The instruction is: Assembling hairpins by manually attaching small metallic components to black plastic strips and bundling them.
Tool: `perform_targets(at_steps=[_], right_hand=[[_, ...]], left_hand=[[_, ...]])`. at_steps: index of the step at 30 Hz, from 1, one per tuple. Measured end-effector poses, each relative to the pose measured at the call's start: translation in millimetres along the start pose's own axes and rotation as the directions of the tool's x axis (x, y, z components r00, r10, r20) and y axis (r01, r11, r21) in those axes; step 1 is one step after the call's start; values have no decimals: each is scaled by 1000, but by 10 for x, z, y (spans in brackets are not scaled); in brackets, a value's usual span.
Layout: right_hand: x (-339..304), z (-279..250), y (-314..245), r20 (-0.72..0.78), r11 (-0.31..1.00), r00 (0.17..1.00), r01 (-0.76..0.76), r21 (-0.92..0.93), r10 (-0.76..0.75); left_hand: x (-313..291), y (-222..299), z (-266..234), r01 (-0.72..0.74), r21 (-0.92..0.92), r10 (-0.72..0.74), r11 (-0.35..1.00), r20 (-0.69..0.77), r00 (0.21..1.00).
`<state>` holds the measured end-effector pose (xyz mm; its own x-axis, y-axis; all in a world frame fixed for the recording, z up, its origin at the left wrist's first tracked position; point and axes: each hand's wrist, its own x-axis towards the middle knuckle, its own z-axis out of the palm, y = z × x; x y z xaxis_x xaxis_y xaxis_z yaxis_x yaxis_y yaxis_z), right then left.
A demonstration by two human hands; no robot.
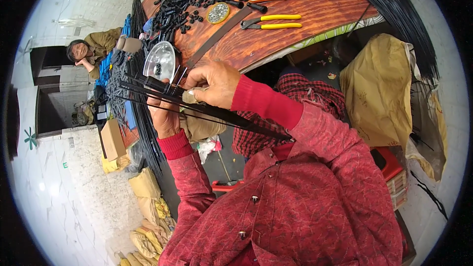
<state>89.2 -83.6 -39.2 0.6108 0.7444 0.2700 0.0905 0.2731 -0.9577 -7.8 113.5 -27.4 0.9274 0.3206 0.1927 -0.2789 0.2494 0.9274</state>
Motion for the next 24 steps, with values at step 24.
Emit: perform_targets(at_steps=[24], right_hand=[[65, -84, 13, 117, 952, 975, -209, 225, 187]], left_hand=[[7, -21, 20, 21, 39, -20, 999, -9, 1000]])
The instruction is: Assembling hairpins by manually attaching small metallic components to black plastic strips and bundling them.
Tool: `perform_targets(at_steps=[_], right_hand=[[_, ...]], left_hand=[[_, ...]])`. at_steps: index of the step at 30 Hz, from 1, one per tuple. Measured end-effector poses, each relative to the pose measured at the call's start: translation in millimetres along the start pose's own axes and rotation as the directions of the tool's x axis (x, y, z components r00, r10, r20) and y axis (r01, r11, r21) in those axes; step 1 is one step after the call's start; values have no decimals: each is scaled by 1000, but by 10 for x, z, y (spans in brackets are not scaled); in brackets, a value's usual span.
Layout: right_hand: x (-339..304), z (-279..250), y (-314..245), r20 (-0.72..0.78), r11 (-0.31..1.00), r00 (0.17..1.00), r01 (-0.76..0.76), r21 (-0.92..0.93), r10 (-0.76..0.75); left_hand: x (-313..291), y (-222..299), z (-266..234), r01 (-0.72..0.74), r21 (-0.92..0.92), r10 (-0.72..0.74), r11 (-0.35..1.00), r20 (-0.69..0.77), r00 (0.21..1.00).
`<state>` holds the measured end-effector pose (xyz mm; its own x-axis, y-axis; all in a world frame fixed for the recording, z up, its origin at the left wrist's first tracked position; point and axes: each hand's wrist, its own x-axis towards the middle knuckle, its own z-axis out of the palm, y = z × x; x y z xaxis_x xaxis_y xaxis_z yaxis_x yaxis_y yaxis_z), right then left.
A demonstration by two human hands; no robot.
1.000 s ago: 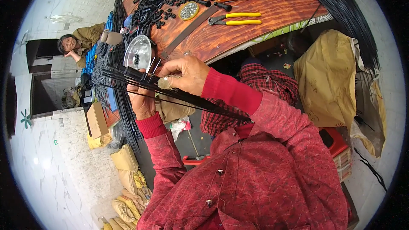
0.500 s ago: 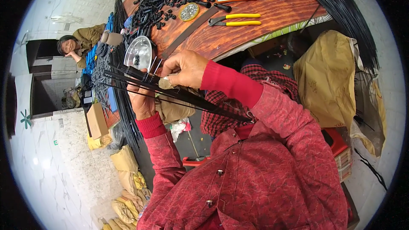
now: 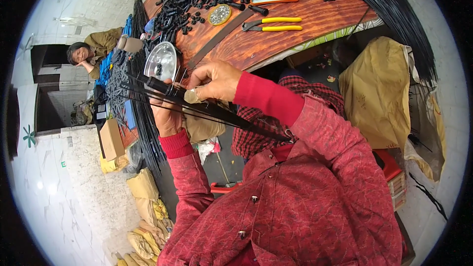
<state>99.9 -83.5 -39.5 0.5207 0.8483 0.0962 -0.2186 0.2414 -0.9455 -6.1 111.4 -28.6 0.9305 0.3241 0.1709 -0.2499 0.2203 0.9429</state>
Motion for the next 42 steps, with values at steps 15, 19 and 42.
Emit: perform_targets(at_steps=[15, 19, 42], right_hand=[[-139, 40, -137, -35, 992, 993, 111, -68, -113], [-118, 0, -167, -33, 965, 987, 148, -215, -158], [-75, 108, -41, -94, 993, 993, 65, -102, -75]], left_hand=[[-18, 15, 92, -42, 56, 43, 998, -17, 999], [-9, 37, 127, -35, 53, 35, 998, -3, 999], [-19, -58, -26, -40, -38, 40, 998, -2, 999]])
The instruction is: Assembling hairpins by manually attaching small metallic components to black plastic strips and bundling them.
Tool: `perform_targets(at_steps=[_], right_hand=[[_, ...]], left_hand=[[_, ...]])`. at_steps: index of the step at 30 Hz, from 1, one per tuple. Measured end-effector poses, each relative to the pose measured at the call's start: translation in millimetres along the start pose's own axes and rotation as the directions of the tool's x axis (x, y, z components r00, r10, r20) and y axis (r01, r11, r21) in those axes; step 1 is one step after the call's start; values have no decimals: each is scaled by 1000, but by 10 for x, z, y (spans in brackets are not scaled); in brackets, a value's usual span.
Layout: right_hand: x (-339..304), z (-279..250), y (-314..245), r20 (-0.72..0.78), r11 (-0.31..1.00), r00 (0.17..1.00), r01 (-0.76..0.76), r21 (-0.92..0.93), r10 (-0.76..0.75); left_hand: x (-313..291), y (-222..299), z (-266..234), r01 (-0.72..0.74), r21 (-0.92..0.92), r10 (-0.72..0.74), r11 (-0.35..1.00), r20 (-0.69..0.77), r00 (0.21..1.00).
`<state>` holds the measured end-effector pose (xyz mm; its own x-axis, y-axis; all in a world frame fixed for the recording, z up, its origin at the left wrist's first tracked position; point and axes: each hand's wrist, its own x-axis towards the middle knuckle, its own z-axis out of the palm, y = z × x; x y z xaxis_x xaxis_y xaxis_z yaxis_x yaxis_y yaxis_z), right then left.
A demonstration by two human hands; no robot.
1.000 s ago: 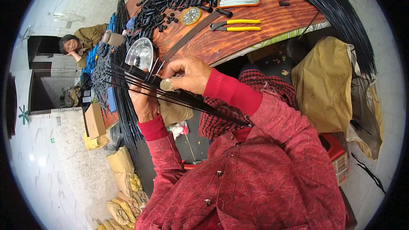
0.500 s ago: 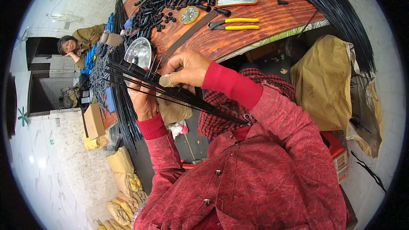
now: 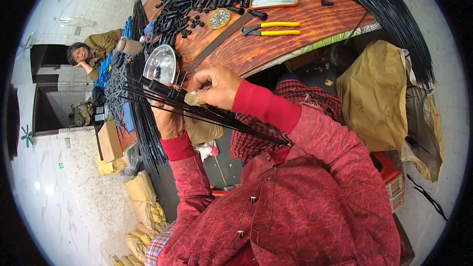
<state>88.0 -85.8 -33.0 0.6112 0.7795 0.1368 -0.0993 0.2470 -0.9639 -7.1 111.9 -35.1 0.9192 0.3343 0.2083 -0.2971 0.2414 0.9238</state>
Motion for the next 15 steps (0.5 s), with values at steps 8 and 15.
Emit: perform_targets(at_steps=[8, 15], right_hand=[[-69, -11, 5, 127, 988, 991, 33, 154, -52], [-126, 10, -75, 43, 988, 995, 79, 131, -85]], left_hand=[[55, 63, 234, 66, 46, -69, 997, 71, 995], [47, 85, 183, 130, -95, -116, 987, 138, 984]])
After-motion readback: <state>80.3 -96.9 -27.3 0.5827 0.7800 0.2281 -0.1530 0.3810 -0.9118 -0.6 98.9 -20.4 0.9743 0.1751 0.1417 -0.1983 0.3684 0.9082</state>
